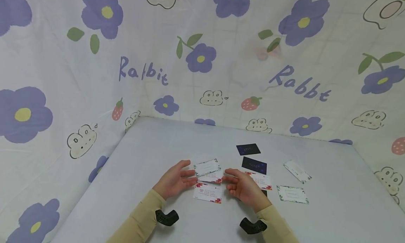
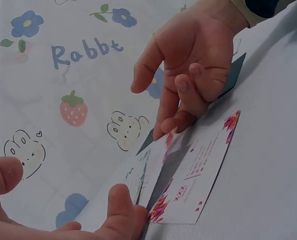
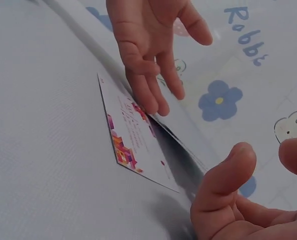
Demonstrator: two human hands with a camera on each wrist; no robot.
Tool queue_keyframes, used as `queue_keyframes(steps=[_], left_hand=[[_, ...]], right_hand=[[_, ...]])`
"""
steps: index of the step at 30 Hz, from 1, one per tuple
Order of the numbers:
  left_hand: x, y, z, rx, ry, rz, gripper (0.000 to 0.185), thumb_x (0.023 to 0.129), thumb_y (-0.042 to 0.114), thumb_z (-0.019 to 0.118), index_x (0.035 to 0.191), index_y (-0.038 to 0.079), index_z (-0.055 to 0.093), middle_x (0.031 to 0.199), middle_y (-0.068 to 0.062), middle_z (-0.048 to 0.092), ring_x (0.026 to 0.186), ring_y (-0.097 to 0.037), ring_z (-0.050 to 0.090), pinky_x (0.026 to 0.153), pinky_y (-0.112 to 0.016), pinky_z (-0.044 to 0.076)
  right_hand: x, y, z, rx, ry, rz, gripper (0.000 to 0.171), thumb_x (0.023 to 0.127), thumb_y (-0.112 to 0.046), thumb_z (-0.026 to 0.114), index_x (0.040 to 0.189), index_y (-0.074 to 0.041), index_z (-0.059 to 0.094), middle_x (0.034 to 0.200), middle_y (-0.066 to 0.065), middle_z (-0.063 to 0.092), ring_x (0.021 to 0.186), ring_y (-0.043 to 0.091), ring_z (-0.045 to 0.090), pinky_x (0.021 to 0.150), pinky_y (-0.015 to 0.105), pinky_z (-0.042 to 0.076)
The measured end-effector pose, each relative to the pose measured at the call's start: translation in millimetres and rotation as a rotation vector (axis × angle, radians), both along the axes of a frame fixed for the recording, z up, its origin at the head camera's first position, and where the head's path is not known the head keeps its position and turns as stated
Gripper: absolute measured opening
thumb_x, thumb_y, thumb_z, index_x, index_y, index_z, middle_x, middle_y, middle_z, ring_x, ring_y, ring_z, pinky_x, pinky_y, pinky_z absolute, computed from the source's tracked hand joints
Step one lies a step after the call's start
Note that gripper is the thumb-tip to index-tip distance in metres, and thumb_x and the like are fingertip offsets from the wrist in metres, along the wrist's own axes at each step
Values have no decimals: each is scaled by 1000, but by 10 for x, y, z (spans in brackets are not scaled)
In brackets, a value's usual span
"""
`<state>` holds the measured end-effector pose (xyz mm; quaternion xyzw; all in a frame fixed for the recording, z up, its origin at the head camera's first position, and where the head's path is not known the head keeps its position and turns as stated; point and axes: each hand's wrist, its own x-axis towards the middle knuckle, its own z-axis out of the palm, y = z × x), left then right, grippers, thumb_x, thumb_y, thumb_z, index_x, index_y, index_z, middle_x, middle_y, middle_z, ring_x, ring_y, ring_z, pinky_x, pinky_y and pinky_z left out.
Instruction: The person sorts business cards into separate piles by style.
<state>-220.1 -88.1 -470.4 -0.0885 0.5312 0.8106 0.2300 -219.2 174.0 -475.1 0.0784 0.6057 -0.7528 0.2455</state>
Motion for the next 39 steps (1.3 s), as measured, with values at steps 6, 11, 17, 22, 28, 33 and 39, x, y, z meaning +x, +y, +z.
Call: queue_keyframes(steps=[6,11,17,22,28,33,39], left_hand=[[26,0,41,28,-30,-1,67,107,33,45,161,4,18,156,-36,28,133,-47,45,109,-45,43],[27,-9,85,6,-14,38,68,106,32,47,161,5,17,160,-36,22,141,-53,37,121,-56,33],[16,-28,94,16,-12,28,71,106,33,48,162,5,14,161,-37,19,145,-54,33,123,-58,29],[3,-31,77,18,-30,24,69,106,34,47,162,6,16,162,-36,20,145,-53,33,122,-56,31],[0,-36,53,9,-25,5,68,107,34,45,162,6,17,162,-36,20,145,-53,33,122,-56,32],[-1,-40,54,3,-19,-6,67,107,34,45,162,7,18,161,-36,21,145,-53,33,122,-56,32],[-6,-41,41,12,-24,-1,69,106,34,47,162,5,18,161,-35,21,146,-54,32,122,-56,32]], right_hand=[[29,-85,-19,145,55,41,47,105,-27,53,139,4,49,90,-2,69,59,7,52,57,20,45],[69,-113,52,334,141,-39,55,105,-29,53,149,1,43,119,20,69,64,12,61,58,22,49],[68,-43,124,287,95,-6,63,106,-35,48,156,-1,32,138,27,62,68,12,68,60,22,50],[51,-43,90,183,20,-14,67,105,-38,49,159,-5,25,136,23,66,66,9,69,60,20,50],[48,-64,51,76,-22,-70,64,107,-36,45,159,-4,27,132,18,68,68,9,66,61,19,49],[51,-81,52,4,-48,-106,58,107,-34,46,155,-5,33,115,5,74,69,8,60,62,19,47],[33,-136,17,-27,-52,-132,41,106,-26,49,140,-3,48,93,-5,70,65,7,51,58,19,41]])
